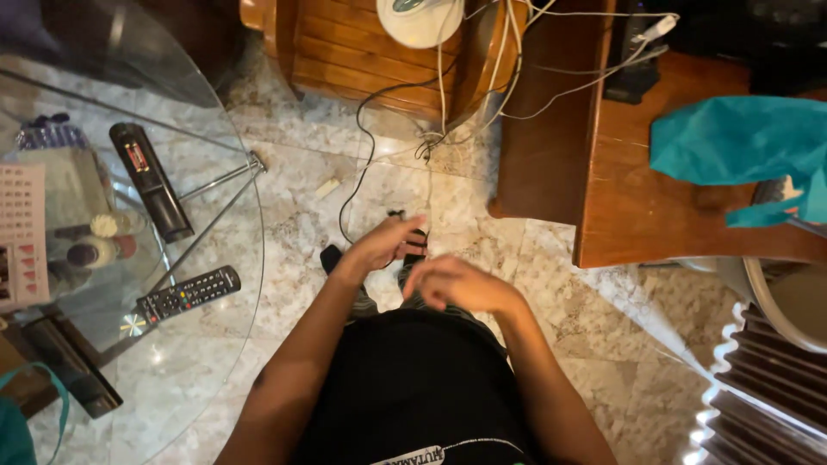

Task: Untying and organizing various electronic cables and power adapters.

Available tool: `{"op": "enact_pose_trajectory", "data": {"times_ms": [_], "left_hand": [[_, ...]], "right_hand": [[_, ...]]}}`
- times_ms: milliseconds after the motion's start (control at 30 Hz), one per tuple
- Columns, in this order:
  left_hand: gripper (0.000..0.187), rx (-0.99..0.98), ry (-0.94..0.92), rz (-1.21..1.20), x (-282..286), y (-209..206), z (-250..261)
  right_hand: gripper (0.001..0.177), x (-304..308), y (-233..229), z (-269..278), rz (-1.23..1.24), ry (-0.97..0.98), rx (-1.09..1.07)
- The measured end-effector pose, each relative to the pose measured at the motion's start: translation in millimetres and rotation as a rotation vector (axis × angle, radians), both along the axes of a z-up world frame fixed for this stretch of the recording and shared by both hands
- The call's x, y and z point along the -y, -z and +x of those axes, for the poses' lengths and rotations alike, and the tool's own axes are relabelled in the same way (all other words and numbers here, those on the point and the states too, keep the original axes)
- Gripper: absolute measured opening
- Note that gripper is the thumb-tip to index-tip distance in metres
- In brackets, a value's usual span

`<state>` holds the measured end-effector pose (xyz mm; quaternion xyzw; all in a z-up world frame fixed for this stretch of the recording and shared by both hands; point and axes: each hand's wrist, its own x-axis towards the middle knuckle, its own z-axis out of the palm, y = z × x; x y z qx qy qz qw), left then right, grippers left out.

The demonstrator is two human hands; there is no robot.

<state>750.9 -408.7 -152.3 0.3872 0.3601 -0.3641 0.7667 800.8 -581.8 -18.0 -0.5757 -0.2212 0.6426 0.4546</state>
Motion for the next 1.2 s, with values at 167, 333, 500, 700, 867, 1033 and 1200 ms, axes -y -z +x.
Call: {"op": "enact_pose_trajectory", "data": {"times_ms": [167, 333, 500, 700, 867, 1033, 1200], "left_hand": [[0.023, 0.47, -0.027, 0.05, 20, 5, 7], [0.022, 0.64, -0.009, 0.066, 0, -67, -5], [0.021, 0.702, 0.046, -0.151, -25, -120, -35], [0.027, 0.849, 0.075, -0.181, -34, -177, -56], [0.027, 0.777, -0.004, -0.198, -49, -189, -74], [0.026, 0.694, -0.074, -0.045, -63, -174, -79], [0.023, 0.555, 0.192, 0.444, -66, -129, -73]], "right_hand": [[0.028, -7, -31, -1, 0.039, -0.08, -0.129], [0.03, 56, 61, 21, -0.156, 0.329, 0.004], [0.033, 66, 198, 42, -0.375, 0.986, 0.237], [0.079, 0, 271, 52, -0.295, 0.464, 1.269], [0.051, -22, 294, 56, -0.478, 0.252, 0.941], [0.021, 3, 382, 73, -0.446, 0.277, 0.889], [0.021, -30, 273, 110, -0.52, 0.347, 1.001]]}}
